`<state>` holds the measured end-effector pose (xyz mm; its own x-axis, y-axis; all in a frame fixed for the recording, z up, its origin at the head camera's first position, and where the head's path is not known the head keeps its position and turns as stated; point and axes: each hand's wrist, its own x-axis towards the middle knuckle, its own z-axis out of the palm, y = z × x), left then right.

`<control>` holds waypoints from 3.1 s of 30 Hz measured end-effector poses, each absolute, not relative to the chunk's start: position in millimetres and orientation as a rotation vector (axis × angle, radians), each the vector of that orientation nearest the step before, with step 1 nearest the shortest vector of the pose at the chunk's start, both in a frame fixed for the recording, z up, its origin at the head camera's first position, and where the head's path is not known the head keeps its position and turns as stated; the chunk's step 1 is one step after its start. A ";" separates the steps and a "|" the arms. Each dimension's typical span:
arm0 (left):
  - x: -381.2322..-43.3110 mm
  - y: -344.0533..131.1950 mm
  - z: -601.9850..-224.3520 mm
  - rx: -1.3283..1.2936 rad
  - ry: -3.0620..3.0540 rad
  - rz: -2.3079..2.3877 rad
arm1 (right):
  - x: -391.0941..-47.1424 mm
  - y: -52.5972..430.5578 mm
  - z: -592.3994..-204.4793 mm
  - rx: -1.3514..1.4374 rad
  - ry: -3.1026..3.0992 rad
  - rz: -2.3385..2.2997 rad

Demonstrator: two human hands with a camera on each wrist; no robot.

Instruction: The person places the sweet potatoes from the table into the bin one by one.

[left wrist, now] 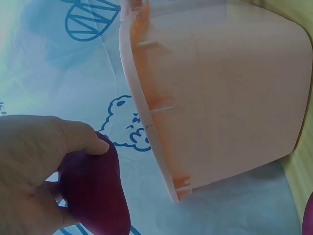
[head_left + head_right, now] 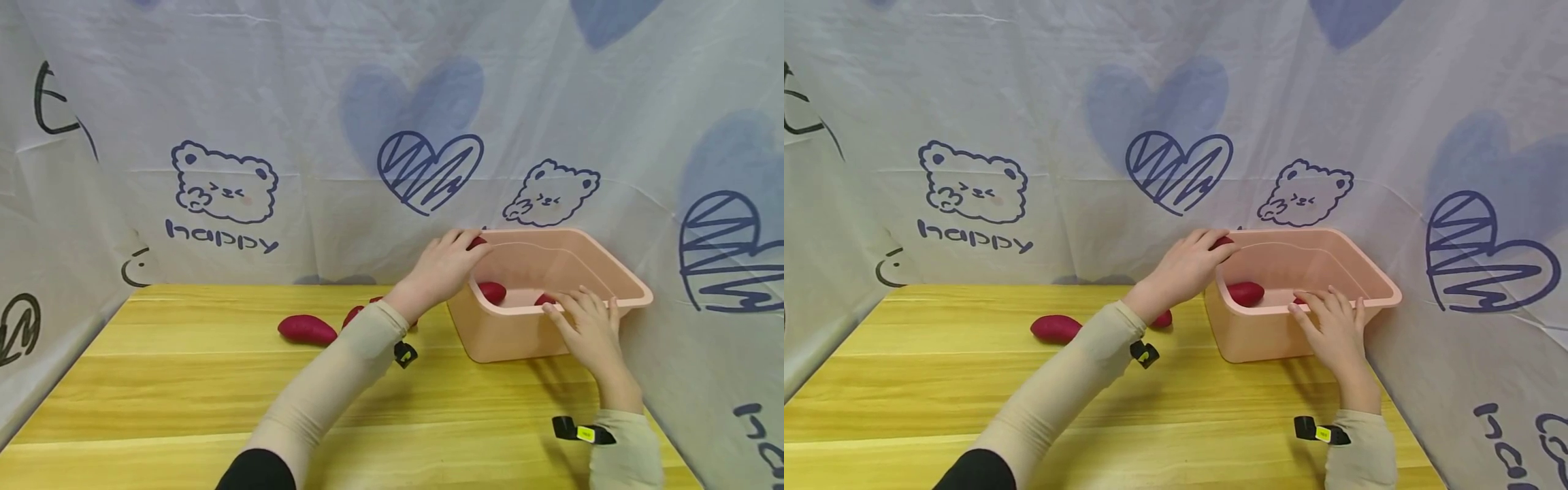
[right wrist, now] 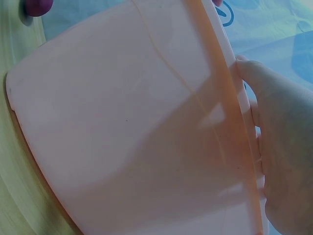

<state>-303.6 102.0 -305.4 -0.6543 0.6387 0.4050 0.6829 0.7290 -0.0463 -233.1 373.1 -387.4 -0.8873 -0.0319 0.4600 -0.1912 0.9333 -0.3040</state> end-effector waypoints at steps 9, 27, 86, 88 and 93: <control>-307.1 113.1 -302.2 -1.003 -2.555 -0.125 | -233.5 373.0 -389.1 0.162 -2.624 0.469; -312.2 137.4 -301.0 -0.962 -2.538 -0.070 | -233.6 373.3 -388.0 0.160 -2.638 0.483; -318.7 193.6 -335.8 -1.066 -2.548 -0.112 | -232.2 371.3 -386.1 0.158 -2.642 0.469; -318.7 194.5 -336.2 -1.052 -2.576 -0.125 | -232.1 371.7 -386.5 0.156 -2.641 0.466; -319.2 196.6 -336.8 -1.028 -2.623 -0.137 | -231.7 372.8 -386.6 0.150 -2.650 0.465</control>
<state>-319.2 196.6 -336.8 -0.6900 0.6454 0.3277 0.6759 0.7364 -0.0271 -231.7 372.8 -386.6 -0.8959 -0.0293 0.4434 -0.1784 0.9376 -0.2985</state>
